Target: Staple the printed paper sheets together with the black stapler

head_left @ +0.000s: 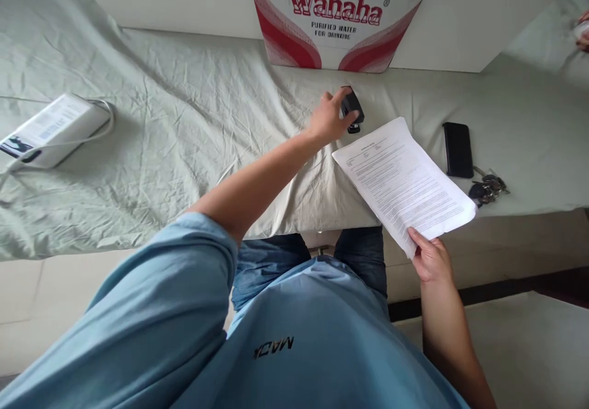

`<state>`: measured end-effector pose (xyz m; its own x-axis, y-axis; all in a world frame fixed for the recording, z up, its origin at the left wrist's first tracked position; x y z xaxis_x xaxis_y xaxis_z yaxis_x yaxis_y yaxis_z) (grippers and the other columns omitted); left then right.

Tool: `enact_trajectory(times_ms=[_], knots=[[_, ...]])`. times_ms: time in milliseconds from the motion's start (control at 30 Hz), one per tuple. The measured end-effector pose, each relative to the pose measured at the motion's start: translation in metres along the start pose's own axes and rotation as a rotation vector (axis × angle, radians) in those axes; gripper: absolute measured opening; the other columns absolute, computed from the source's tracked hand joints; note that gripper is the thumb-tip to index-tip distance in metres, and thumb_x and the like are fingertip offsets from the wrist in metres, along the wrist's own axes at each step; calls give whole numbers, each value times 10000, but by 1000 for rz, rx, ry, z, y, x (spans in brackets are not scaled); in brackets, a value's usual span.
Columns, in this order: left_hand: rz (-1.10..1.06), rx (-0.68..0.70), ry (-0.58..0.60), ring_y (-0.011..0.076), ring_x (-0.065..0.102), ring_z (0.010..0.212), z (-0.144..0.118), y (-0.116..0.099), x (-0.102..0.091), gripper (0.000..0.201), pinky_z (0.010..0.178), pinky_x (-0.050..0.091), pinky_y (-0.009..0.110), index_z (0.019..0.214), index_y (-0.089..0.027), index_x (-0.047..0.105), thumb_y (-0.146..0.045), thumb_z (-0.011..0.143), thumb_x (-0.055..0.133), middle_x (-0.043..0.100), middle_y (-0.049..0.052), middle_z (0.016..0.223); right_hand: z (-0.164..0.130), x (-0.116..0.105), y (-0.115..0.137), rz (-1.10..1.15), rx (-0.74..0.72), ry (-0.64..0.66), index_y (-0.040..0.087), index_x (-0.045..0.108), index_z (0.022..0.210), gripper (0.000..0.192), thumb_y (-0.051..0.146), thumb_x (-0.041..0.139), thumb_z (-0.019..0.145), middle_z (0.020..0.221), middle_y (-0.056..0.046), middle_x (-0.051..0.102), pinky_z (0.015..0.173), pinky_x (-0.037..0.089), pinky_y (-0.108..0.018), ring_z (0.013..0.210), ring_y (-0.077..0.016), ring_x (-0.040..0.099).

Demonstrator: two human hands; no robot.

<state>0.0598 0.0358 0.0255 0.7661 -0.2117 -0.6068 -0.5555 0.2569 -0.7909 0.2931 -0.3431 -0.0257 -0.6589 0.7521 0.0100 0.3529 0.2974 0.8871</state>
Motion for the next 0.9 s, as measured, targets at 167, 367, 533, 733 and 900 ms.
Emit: enact_trajectory(times_ms=[167,367,533,733,900], knots=[[171,-28,216,422,733,1217,30,-15,26,624,1076,565,552,1403,-213,732,-256,837,990,726,144,1261,-6,1,-1,-2,-34,9,252,908,1122,572,426,1112,617,1205,-72,920,1303,610,-548,1347,-343,820],[112,80,259,345,754,1167,-4,-1,15,383,986,570,409,1202,-228,748,-259,857,911,734,33,914,-23,3,-3,24,56,-36,253,911,1119,619,416,1132,564,1275,-79,911,1311,598,-566,1377,-356,802],[-32,119,217,402,754,1182,-58,23,-20,941,1048,591,528,1661,-267,550,-340,824,975,747,126,1194,-39,-11,-14,-20,117,-23,274,917,1142,609,455,1124,598,1278,-68,912,1261,638,-524,1372,-349,808],[-177,57,61,226,741,931,-132,34,-38,340,880,585,374,1276,-255,724,-512,1144,546,796,73,1016,-52,-30,-27,-77,71,13,313,894,1290,650,460,1091,689,1341,-59,898,1248,644,-507,1363,-331,816],[-60,172,295,258,772,948,-153,8,-21,424,900,568,392,1205,-238,698,-536,1193,397,811,96,1022,-51,-21,-31,-103,44,69,322,878,1327,660,455,1080,713,1378,-53,886,1313,584,-526,1383,-316,804]])
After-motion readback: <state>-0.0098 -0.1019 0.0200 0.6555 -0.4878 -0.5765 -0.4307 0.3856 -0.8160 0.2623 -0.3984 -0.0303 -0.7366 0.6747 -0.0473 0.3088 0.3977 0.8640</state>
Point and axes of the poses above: each hand's wrist, its own z-axis towards the middle knuckle, its own x-axis out of the palm, y = z × x, the point moved 5 cm from there along z, towards the middle knuckle
